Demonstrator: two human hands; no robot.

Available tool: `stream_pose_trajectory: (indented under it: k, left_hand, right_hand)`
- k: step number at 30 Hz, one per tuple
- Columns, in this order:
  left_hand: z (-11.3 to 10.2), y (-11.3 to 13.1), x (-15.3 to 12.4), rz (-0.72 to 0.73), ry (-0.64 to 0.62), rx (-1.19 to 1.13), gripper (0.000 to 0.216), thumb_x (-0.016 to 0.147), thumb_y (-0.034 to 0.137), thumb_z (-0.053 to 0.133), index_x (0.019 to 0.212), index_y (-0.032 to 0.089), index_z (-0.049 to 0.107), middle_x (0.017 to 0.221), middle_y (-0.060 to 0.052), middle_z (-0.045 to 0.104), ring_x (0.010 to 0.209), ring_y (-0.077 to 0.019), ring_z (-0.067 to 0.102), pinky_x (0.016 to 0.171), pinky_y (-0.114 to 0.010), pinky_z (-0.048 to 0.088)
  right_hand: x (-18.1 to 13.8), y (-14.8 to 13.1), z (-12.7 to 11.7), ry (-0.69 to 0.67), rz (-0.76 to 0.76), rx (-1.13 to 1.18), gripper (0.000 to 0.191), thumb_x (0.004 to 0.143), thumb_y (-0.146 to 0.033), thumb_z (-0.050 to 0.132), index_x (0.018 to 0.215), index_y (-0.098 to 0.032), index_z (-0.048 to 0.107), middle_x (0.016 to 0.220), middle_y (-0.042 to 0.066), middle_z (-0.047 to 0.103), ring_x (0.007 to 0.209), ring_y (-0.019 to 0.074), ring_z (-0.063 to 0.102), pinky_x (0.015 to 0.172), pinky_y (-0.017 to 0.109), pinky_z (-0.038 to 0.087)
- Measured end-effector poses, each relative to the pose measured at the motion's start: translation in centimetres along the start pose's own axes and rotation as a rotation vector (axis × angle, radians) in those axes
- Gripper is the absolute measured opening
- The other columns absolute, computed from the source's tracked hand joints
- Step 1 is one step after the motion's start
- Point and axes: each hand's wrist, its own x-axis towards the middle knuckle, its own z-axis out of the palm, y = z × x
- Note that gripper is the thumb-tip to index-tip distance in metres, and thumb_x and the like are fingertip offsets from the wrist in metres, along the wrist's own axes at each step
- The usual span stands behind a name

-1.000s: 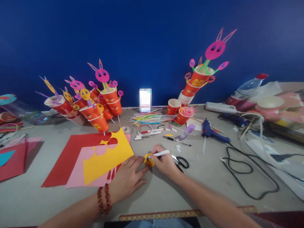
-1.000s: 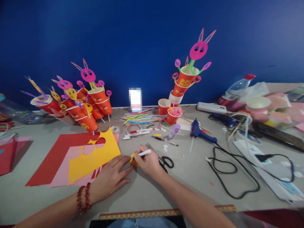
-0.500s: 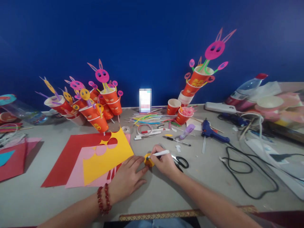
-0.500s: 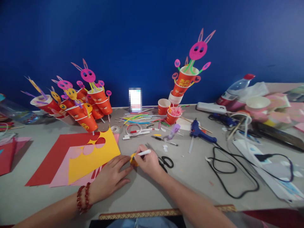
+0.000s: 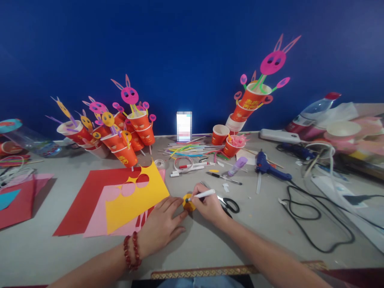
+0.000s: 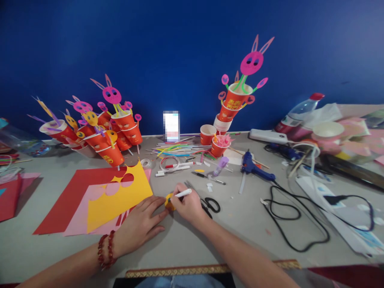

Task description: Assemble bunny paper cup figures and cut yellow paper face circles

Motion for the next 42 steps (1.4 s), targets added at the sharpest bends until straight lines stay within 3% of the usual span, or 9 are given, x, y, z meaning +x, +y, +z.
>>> stream_pose_trajectory:
  k: [42]
  left_hand:
    - [0.1,0.0,-0.01,0.005,0.02,0.003,0.039,0.093,0.037,0.059,0.129,0.022,0.056,0.134,-0.014,0.056,0.122,-0.0304,0.052,0.103,-0.052,0.047]
  right_hand:
    - [-0.02,0.08,-0.04,0.014,0.001,-0.014,0.011,0.078,-0.017,0.05,0.068,-0.022,0.049,0.062,-0.003,0.051,0.057,0.0144,0.047,0.054,0.025,0.034]
